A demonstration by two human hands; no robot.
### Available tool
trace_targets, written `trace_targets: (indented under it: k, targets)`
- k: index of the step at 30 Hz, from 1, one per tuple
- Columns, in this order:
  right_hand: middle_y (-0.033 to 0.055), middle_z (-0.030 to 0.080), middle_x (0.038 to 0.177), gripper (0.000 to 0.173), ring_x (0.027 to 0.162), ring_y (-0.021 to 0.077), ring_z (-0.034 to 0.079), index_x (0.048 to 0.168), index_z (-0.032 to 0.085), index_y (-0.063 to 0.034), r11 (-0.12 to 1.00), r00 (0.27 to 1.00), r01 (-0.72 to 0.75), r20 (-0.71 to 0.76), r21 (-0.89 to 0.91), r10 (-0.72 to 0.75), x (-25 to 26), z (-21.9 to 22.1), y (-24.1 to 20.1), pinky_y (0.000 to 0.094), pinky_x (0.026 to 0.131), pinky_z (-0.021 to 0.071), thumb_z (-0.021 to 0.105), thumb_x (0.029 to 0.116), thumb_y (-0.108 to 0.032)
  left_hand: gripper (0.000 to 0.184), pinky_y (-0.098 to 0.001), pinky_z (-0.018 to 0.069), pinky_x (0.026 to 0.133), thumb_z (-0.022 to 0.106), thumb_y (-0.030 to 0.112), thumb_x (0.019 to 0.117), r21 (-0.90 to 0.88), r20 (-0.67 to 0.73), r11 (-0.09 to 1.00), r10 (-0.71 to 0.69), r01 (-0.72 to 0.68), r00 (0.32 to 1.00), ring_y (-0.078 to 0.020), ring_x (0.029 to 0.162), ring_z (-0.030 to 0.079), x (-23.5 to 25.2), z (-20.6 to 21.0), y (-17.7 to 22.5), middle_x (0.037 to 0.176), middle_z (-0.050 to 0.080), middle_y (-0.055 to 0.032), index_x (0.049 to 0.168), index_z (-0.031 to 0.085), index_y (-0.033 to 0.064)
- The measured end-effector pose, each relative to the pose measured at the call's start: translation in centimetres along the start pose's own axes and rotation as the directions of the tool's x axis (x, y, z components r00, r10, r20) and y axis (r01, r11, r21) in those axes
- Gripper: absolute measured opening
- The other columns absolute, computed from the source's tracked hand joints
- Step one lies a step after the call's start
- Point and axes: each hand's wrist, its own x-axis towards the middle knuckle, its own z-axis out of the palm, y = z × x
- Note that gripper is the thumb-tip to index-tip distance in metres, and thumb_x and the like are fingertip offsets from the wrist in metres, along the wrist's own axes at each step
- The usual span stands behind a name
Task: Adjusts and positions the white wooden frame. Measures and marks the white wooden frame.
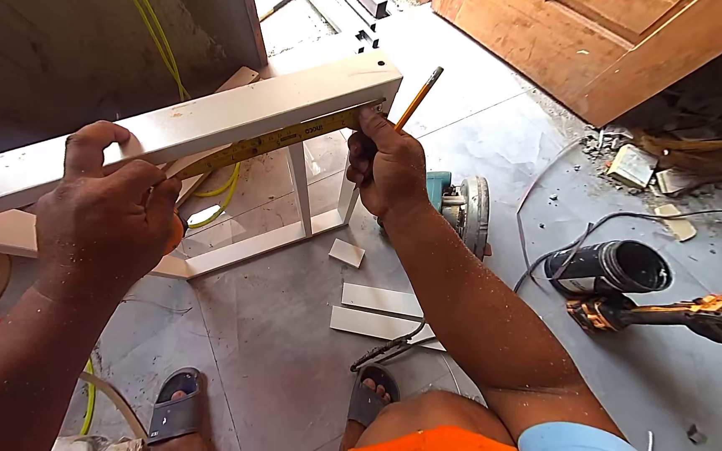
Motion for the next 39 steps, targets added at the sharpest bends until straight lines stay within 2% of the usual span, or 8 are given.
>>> trace_targets:
  k: [3, 6, 8, 10, 13, 19, 30, 39]
  targets:
    - [-0.0033, 0.051, 0.061, 0.032, 0.044, 0.0049, 0.042, 0.102, 0.066, -0.0055, 0.999, 0.997, -0.050, 0.053, -0.012, 0.051, -0.4, -0.8, 0.1, 0.0182, 0.040, 0.0368, 0.045, 0.1111, -0.028, 0.037, -0.0653, 0.0489, 0.074, 0.050, 0.033, 0.1050, 0.002, -0.007, 1.000, -0.006, 0.006, 1.000, -0.0443, 0.103, 0.064, -0.1, 0.0, 0.0, 0.150, 0.046, -0.0235, 0.095, 0.069, 0.0029]
    - [-0.0030, 0.052, 0.062, 0.039, 0.046, 0.0047, 0.043, 0.085, 0.064, -0.0075, 0.995, 0.992, -0.025, 0.123, -0.094, 0.037, -1.3, -1.5, -0.2, 0.0191, 0.041, 0.0369, 0.042, 0.1108, -0.026, 0.037, -0.0644, 0.0492, 0.076, 0.050, 0.033, 0.1049, -0.003, -0.012, 1.000, -0.007, 0.007, 1.000, -0.0437, 0.104, 0.063, -0.1, 0.0, 0.0, 0.150, 0.046, -0.0237, 0.095, 0.069, 0.0025]
    - [-0.0014, 0.061, 0.068, 0.046, 0.058, 0.0076, 0.055, 0.073, 0.060, -0.0111, 0.968, 0.970, 0.148, 0.219, -0.201, -0.103, -1.7, -2.5, -0.6, 0.0252, 0.054, 0.0476, 0.033, 0.1083, -0.022, 0.038, -0.0637, 0.0487, 0.080, 0.049, 0.034, 0.1051, -0.003, -0.011, 1.000, -0.006, 0.006, 1.000, -0.0424, 0.109, 0.062, -0.1, 0.0, -0.1, 0.150, 0.046, -0.0234, 0.096, 0.069, 0.0027]
    - [-0.0002, 0.069, 0.082, 0.051, 0.079, 0.0117, 0.065, 0.083, 0.066, -0.0106, 0.888, 0.890, 0.363, 0.386, -0.281, -0.242, -1.8, -3.8, -1.9, 0.0331, 0.074, 0.0565, 0.021, 0.1049, -0.021, 0.039, -0.0638, 0.0478, 0.086, 0.050, 0.035, 0.1055, -0.003, -0.012, 1.000, 0.004, -0.004, 1.000, -0.0425, 0.115, 0.060, -0.1, -0.1, -0.1, 0.149, 0.047, -0.0242, 0.097, 0.069, 0.0025]
    - [-0.0076, 0.065, 0.071, 0.060, 0.065, 0.0048, 0.062, 0.095, 0.068, -0.0079, 0.748, 0.773, 0.575, 0.520, -0.332, -0.364, -2.0, -3.6, -4.3, 0.0259, 0.063, 0.0563, 0.015, 0.1116, -0.029, 0.039, -0.0628, 0.0461, 0.092, 0.049, 0.035, 0.1057, 0.010, -0.010, 1.000, 0.017, -0.016, 1.000, -0.0424, 0.122, 0.057, -0.1, -0.4, 0.0, 0.148, 0.048, -0.0242, 0.097, 0.070, 0.0031]
    - [-0.0034, 0.069, 0.091, 0.008, 0.081, -0.0013, 0.065, 0.099, 0.068, -0.0027, 0.445, 0.484, 0.848, 0.763, -0.287, -0.428, -0.5, -1.6, -5.2, 0.0177, 0.073, 0.0560, 0.062, 0.0987, -0.008, 0.040, -0.0614, 0.0450, 0.096, 0.049, 0.037, 0.1062, 0.013, -0.006, 0.999, 0.031, -0.031, 1.000, -0.0411, 0.128, 0.054, -0.1, -0.5, -0.1, 0.149, 0.048, -0.0236, 0.098, 0.069, 0.0038]
    - [0.0027, 0.070, 0.091, 0.013, 0.088, 0.0015, 0.062, 0.095, 0.075, -0.0074, 0.156, 0.448, 0.893, 0.799, -0.423, -0.400, 1.2, 0.6, -4.4, 0.0157, 0.076, 0.0479, 0.064, 0.0948, -0.014, 0.037, -0.0590, 0.0472, 0.090, 0.050, 0.034, 0.1056, 0.006, -0.010, 0.999, 0.039, -0.039, 0.999, -0.0387, 0.119, 0.059, -0.2, -0.6, -0.1, 0.147, 0.050, -0.0231, 0.097, 0.070, 0.0035]
    - [0.0013, 0.070, 0.087, 0.014, 0.083, -0.0015, 0.061, 0.093, 0.074, -0.0075, 0.117, 0.453, 0.889, 0.810, -0.443, -0.372, 1.5, 0.8, -4.1, 0.0150, 0.073, 0.0465, 0.062, 0.0958, -0.015, 0.040, -0.0560, 0.0475, 0.092, 0.050, 0.037, 0.1062, 0.012, -0.006, 0.999, 0.047, -0.047, 0.999, -0.0366, 0.121, 0.058, 0.0, -0.4, -0.5, 0.147, 0.050, -0.0220, 0.097, 0.070, 0.0046]
